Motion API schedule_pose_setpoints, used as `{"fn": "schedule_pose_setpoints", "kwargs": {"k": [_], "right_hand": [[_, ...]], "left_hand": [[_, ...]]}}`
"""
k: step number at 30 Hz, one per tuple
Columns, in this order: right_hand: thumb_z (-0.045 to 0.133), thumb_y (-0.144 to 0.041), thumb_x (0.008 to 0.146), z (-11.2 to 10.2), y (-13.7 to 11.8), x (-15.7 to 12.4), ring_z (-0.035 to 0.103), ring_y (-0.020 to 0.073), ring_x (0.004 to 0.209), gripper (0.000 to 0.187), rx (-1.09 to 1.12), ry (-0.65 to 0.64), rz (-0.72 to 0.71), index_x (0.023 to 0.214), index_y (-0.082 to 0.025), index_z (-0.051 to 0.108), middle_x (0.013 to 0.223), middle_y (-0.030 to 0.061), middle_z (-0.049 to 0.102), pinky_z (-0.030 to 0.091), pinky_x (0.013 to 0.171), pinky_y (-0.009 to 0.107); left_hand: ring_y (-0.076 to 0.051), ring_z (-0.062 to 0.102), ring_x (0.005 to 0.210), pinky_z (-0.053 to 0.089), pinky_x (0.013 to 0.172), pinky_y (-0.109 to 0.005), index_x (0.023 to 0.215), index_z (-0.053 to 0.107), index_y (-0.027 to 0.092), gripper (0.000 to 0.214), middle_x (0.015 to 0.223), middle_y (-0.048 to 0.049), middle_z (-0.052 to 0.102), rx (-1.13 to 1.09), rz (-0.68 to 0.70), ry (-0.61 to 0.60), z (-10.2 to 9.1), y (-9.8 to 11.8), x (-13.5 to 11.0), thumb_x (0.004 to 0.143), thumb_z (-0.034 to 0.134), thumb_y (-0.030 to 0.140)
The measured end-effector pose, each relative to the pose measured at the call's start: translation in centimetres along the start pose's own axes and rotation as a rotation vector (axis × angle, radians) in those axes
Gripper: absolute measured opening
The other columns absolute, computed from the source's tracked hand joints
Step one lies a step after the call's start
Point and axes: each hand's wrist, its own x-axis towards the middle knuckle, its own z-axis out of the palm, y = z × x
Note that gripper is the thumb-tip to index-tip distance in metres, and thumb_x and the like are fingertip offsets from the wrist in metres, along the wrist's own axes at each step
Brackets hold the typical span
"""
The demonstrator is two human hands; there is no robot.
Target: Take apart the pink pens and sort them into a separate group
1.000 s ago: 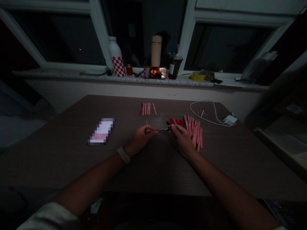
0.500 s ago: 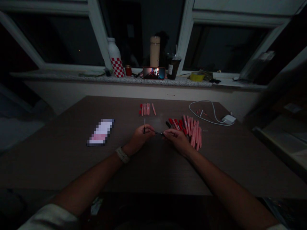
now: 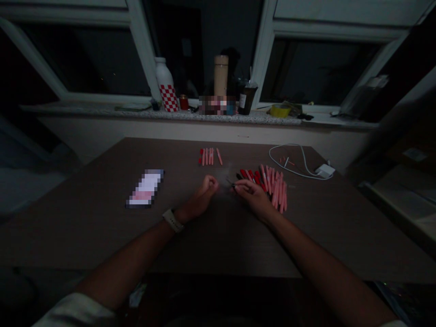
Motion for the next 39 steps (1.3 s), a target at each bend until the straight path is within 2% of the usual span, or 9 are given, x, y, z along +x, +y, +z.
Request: {"fn": "schedule_pose_setpoints", "kwargs": {"k": [4,8,18,23,28,31,35,39], "right_hand": [[0.077,-0.044,0.067,-0.9,0.7,0.6,0.066,0.0203,0.089,0.034,-0.089,0.104,-0.108,0.092,-0.022,0.07,0.092,0.0044,0.072,0.049,0.082,0.033],[0.072,-0.041,0.074,-1.6,1.3,0.9,0.065,0.02,0.092,0.03,-0.227,0.113,-0.207,0.097,-0.022,0.072,0.097,0.0046,0.071,0.047,0.085,0.034],[0.066,-0.042,0.08,-2.3,0.9,0.7,0.063,0.0213,0.086,0.029,-0.408,0.13,-0.289,0.102,-0.024,0.073,0.1,0.0051,0.071,0.047,0.08,0.035],[0.065,-0.041,0.081,-2.3,0.5,0.6,0.063,0.0227,0.086,0.028,-0.469,0.121,-0.314,0.102,-0.024,0.073,0.098,0.0051,0.072,0.047,0.08,0.037],[0.064,-0.042,0.082,-2.3,0.6,0.6,0.063,0.0235,0.089,0.028,-0.471,0.132,-0.329,0.102,-0.024,0.072,0.101,0.0052,0.071,0.047,0.082,0.038],[0.063,-0.043,0.083,-2.4,0.6,0.6,0.063,0.023,0.088,0.029,-0.479,0.138,-0.325,0.103,-0.024,0.071,0.102,0.0055,0.071,0.046,0.081,0.037],[0.061,-0.044,0.084,-2.2,0.9,0.7,0.062,0.0226,0.093,0.03,-0.468,0.163,-0.309,0.103,-0.022,0.067,0.104,0.0067,0.069,0.046,0.082,0.035],[0.055,-0.045,0.088,-1.5,1.5,0.6,0.063,0.0181,0.081,0.029,-0.355,0.119,-0.258,0.103,-0.021,0.057,0.096,0.0055,0.069,0.047,0.075,0.032]], "left_hand": [[-0.018,0.052,0.078,0.039,0.074,-0.029,0.096,0.054,0.021,0.016,0.085,-0.0021,0.056,0.292,0.169,-0.01,-0.7,0.9,-0.3,0.091,0.05,0.035],[-0.02,0.054,0.088,0.039,0.08,-0.031,0.095,0.058,0.019,0.012,0.093,-0.0055,0.057,0.422,0.325,-0.04,-1.0,1.5,-0.1,0.091,0.05,0.027],[-0.02,0.053,0.09,0.042,0.083,-0.032,0.095,0.062,0.019,0.011,0.094,-0.0056,0.054,0.505,0.4,0.121,-1.4,1.7,0.0,0.09,0.055,0.025],[-0.021,0.054,0.093,0.042,0.086,-0.033,0.095,0.063,0.02,0.014,0.095,-0.0065,0.057,0.526,0.379,0.115,-1.4,2.1,-0.1,0.09,0.054,0.029],[-0.023,0.056,0.094,0.04,0.087,-0.033,0.096,0.065,0.021,0.017,0.097,-0.0066,0.062,0.462,0.301,0.075,-1.5,2.1,-0.1,0.091,0.052,0.031],[-0.02,0.057,0.083,0.04,0.08,-0.03,0.099,0.064,0.021,0.019,0.086,-0.0039,0.063,0.38,0.219,0.073,-1.4,1.7,0.0,0.092,0.049,0.031],[-0.015,0.049,0.065,0.037,0.064,-0.025,0.094,0.062,0.019,0.024,0.068,0.001,0.052,0.24,0.132,0.094,-1.3,1.0,0.2,0.095,0.044,0.035],[-0.011,0.036,0.052,0.029,0.049,-0.021,0.088,0.054,0.02,0.025,0.061,0.0046,0.041,-0.126,0.009,0.103,-1.1,0.5,0.7,0.093,0.046,0.043]]}}
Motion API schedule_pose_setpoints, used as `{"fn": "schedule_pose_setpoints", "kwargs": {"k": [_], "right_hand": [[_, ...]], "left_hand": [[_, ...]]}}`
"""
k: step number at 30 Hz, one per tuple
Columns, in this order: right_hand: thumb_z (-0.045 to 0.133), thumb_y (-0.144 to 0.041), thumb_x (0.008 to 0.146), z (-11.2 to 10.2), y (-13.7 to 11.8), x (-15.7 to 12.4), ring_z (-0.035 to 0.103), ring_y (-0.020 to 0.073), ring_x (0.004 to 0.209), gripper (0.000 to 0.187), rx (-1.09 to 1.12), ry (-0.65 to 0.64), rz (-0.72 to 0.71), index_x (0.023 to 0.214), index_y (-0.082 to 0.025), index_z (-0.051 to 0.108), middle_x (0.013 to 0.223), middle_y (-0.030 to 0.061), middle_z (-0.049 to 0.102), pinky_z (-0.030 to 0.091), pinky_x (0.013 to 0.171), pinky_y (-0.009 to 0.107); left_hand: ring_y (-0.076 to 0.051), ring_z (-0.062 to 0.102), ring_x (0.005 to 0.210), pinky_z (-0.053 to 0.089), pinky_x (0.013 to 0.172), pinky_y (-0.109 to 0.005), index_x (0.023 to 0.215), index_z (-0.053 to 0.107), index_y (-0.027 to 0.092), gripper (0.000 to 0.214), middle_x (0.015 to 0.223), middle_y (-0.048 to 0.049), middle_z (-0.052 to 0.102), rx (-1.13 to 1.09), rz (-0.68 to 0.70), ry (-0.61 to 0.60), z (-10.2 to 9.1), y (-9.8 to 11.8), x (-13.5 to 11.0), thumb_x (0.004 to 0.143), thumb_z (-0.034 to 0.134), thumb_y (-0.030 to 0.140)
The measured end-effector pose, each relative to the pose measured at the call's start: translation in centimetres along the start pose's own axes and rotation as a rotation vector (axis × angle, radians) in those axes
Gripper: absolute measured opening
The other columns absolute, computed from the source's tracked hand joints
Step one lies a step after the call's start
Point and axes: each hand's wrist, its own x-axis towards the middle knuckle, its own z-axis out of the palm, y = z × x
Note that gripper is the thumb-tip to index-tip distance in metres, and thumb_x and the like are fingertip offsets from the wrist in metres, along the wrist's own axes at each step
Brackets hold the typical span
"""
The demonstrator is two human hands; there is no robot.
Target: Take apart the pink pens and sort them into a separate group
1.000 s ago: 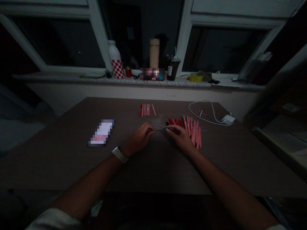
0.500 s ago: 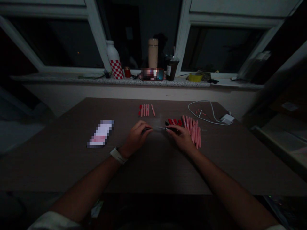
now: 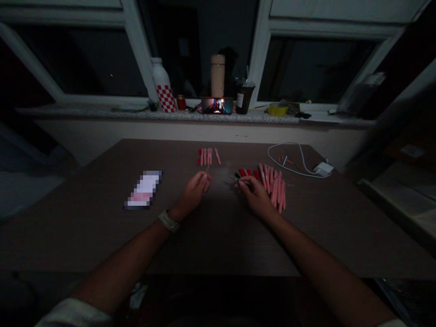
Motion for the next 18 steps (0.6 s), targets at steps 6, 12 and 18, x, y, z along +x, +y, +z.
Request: {"fn": "schedule_pose_setpoints", "kwargs": {"k": [6,12,18], "right_hand": [[0.05,-0.045,0.09,1.5,-0.5,-0.9,0.057,0.015,0.067,0.027,0.087,-0.105,0.042,0.107,-0.024,0.048,0.081,-0.001,0.062,0.044,0.063,0.028],[0.054,-0.046,0.088,2.6,-2.0,-1.9,0.054,0.0164,0.066,0.023,-0.045,-0.204,0.101,0.097,-0.026,0.06,0.074,-0.0022,0.059,0.041,0.062,0.028],[0.06,-0.043,0.085,3.5,-1.6,-1.9,0.056,0.018,0.073,0.023,-0.029,-0.306,0.05,0.089,-0.022,0.068,0.079,-0.001,0.065,0.041,0.066,0.028]], "left_hand": [[-0.008,0.033,0.05,0.031,0.047,-0.019,0.087,0.045,0.021,0.015,0.065,0.0049,0.04,-0.557,-0.129,-0.051,1.2,0.3,0.0,0.093,0.05,0.034],[-0.009,0.048,0.062,0.042,0.061,-0.022,0.092,0.042,0.021,0.015,0.076,0.0025,0.051,-0.679,-0.177,-0.041,2.4,0.7,-0.6,0.089,0.056,0.025],[-0.01,0.056,0.072,0.047,0.073,-0.025,0.093,0.04,0.022,0.026,0.086,0.0007,0.061,-0.632,-0.161,-0.007,2.8,0.2,-0.9,0.084,0.064,0.026]]}}
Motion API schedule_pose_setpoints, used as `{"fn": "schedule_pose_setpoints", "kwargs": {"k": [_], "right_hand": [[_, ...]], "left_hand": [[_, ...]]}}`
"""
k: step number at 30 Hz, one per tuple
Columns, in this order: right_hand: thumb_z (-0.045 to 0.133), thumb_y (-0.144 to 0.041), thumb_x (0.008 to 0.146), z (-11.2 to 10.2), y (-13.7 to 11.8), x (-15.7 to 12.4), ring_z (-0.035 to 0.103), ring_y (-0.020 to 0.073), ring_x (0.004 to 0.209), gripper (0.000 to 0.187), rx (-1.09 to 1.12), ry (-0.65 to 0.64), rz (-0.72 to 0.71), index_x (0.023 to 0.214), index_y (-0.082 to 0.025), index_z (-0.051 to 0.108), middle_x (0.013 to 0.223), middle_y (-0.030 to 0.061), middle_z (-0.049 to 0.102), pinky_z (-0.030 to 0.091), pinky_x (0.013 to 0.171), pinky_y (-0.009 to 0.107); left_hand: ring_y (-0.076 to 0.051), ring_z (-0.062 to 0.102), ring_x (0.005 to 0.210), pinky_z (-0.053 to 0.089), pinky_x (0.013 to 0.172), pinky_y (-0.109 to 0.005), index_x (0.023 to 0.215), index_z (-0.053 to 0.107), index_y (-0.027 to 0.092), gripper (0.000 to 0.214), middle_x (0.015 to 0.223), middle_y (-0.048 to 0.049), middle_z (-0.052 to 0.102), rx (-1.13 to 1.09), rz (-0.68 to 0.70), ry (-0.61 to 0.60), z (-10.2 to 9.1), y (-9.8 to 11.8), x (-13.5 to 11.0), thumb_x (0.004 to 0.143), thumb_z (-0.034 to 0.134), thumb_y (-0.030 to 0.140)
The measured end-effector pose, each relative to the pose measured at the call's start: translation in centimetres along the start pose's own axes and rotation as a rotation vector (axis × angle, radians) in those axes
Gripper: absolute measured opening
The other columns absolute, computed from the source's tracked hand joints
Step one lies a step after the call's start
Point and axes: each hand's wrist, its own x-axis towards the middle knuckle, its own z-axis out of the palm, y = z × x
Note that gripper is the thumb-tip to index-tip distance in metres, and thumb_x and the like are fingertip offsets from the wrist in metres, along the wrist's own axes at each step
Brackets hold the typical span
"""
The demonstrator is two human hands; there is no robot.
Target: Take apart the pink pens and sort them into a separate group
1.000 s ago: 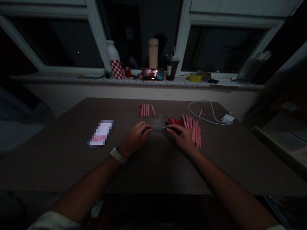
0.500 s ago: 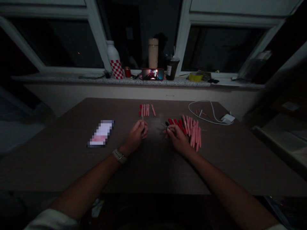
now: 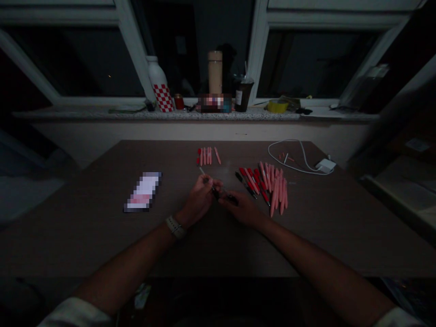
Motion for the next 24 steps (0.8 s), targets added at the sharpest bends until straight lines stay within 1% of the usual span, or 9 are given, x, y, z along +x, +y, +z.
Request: {"fn": "schedule_pose_setpoints", "kwargs": {"k": [3,6,8,10,13,15,17,21,24], "right_hand": [[0.061,-0.041,0.084,-0.1,0.0,0.1,0.055,0.0173,0.068,0.021,-0.019,0.001,0.005,0.084,-0.022,0.07,0.074,-0.0017,0.064,0.039,0.063,0.027],[0.059,-0.042,0.085,-0.6,-0.3,0.1,0.053,0.0166,0.065,0.023,-0.078,0.037,0.015,0.081,-0.022,0.069,0.069,-0.0019,0.061,0.037,0.06,0.026],[0.056,-0.043,0.087,-1.2,-0.3,0.1,0.053,0.0165,0.065,0.026,-0.106,0.098,0.01,0.082,-0.021,0.068,0.069,-0.0017,0.061,0.038,0.06,0.026],[0.054,-0.044,0.088,-1.7,-0.2,0.3,0.055,0.0169,0.07,0.028,-0.11,0.176,-0.004,0.084,-0.02,0.068,0.073,-0.001,0.063,0.039,0.064,0.026],[0.054,-0.045,0.087,-2.5,0.4,0.6,0.058,0.0186,0.076,0.031,-0.099,0.306,-0.008,0.086,-0.017,0.067,0.077,0.0006,0.065,0.041,0.069,0.027],[0.054,-0.046,0.087,-2.8,0.8,0.8,0.059,0.0197,0.078,0.033,-0.083,0.37,0.005,0.088,-0.017,0.068,0.078,0.0011,0.065,0.042,0.071,0.028],[0.055,-0.048,0.086,-3.0,1.0,1.0,0.06,0.0207,0.08,0.034,-0.061,0.416,0.012,0.088,-0.017,0.068,0.079,0.0015,0.065,0.043,0.072,0.029],[0.055,-0.049,0.085,-3.0,1.1,1.1,0.061,0.0215,0.082,0.035,-0.041,0.479,0.003,0.09,-0.017,0.068,0.082,0.0027,0.067,0.044,0.075,0.031],[0.054,-0.05,0.086,-3.0,1.0,1.1,0.061,0.0222,0.084,0.036,-0.044,0.495,-0.026,0.091,-0.017,0.069,0.085,0.004,0.068,0.045,0.078,0.032]], "left_hand": [[-0.01,0.058,0.072,0.049,0.074,-0.027,0.094,0.04,0.022,0.029,0.088,-0.0004,0.065,0.043,-0.003,0.011,0.0,0.0,0.0,0.083,0.066,0.029],[-0.011,0.061,0.078,0.049,0.079,-0.028,0.096,0.043,0.02,0.029,0.099,-0.0055,0.069,0.123,-0.01,0.001,-0.3,0.1,0.2,0.084,0.066,0.034],[-0.014,0.063,0.088,0.049,0.082,-0.029,0.099,0.048,0.018,0.028,0.109,-0.0097,0.069,0.2,-0.015,0.013,-0.7,0.0,0.4,0.085,0.063,0.038],[-0.016,0.064,0.095,0.05,0.08,-0.027,0.102,0.056,0.016,0.031,0.115,-0.0122,0.067,0.289,-0.026,0.048,-1.1,-0.1,0.5,0.086,0.061,0.042],[-0.017,0.066,0.089,0.051,0.069,-0.024,0.105,0.064,0.013,0.038,0.112,-0.0129,0.069,0.388,-0.088,0.091,-1.4,-0.2,0.5,0.085,0.061,0.046],[-0.015,0.067,0.08,0.05,0.065,-0.022,0.107,0.067,0.013,0.039,0.107,-0.0123,0.071,0.393,-0.142,0.09,-1.2,0.0,0.3,0.084,0.064,0.044],[-0.013,0.066,0.076,0.05,0.064,-0.022,0.108,0.067,0.013,0.037,0.104,-0.012,0.072,0.354,-0.185,0.089,-0.9,0.3,0.1,0.082,0.068,0.04],[-0.012,0.066,0.077,0.05,0.067,-0.021,0.104,0.069,0.013,0.031,0.103,-0.0116,0.073,0.269,-0.234,0.098,-0.5,0.6,-0.2,0.078,0.074,0.028],[-0.011,0.066,0.077,0.051,0.067,-0.02,0.102,0.07,0.014,0.027,0.101,-0.0107,0.073,0.231,-0.257,0.102,-0.6,0.4,-0.1,0.077,0.074,0.024]]}}
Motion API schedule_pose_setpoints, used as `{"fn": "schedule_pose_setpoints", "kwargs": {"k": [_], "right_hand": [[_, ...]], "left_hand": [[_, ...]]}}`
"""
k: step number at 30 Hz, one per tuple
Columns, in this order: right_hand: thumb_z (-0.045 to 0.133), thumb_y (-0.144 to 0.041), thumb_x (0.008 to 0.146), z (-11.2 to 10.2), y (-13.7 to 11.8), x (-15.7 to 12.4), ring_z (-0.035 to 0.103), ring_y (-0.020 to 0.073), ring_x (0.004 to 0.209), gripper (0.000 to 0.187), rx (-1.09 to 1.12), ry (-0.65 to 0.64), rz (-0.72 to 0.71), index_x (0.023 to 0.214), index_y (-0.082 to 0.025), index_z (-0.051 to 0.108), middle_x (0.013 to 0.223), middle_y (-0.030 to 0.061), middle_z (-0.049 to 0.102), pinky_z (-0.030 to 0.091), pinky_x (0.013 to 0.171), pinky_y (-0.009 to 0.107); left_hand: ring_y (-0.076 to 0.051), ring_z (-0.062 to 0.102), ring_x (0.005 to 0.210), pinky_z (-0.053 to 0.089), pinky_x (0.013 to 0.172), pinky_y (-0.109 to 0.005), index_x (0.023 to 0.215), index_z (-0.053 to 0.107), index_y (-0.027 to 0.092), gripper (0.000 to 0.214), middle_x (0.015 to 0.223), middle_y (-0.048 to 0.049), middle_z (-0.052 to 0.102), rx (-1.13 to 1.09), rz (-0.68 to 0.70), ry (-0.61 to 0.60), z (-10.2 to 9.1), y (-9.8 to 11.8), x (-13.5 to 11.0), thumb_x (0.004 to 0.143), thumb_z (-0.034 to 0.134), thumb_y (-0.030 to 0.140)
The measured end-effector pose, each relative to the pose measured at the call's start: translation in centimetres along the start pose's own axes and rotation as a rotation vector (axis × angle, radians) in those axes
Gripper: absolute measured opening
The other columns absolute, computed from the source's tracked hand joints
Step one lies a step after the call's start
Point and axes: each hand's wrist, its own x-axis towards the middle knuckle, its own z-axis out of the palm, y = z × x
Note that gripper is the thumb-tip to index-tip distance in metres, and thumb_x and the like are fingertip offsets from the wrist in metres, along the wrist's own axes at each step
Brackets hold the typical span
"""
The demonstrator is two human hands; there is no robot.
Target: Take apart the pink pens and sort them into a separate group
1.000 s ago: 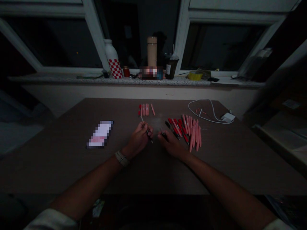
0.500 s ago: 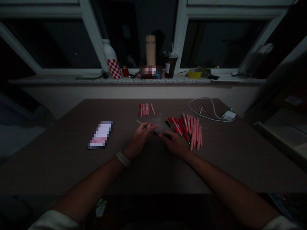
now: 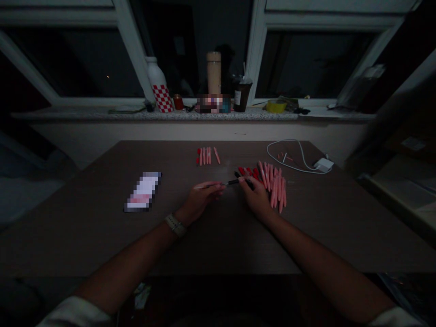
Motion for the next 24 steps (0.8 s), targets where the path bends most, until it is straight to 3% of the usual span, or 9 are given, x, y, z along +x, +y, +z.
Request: {"fn": "schedule_pose_setpoints", "kwargs": {"k": [12,24], "right_hand": [[0.055,-0.042,0.088,-0.3,-0.5,0.1,0.062,0.0227,0.098,0.031,0.054,0.011,-0.098,0.101,-0.018,0.069,0.1,0.0071,0.071,0.045,0.088,0.035],[0.058,-0.033,0.088,-0.9,-1.6,-0.1,0.064,0.021,0.102,0.023,0.029,-0.062,-0.217,0.104,-0.022,0.07,0.105,0.0047,0.071,0.047,0.093,0.036]], "left_hand": [[-0.013,0.068,0.085,0.055,0.073,-0.021,0.1,0.067,0.013,0.017,0.109,-0.0108,0.07,-0.216,-0.046,-0.079,-0.2,-0.6,0.2,0.084,0.067,0.017],[-0.01,0.069,0.077,0.057,0.067,-0.017,0.095,0.068,0.011,0.01,0.095,-0.007,0.073,-0.354,-0.074,-0.053,0.2,-0.4,0.0,0.089,0.06,0.014]]}}
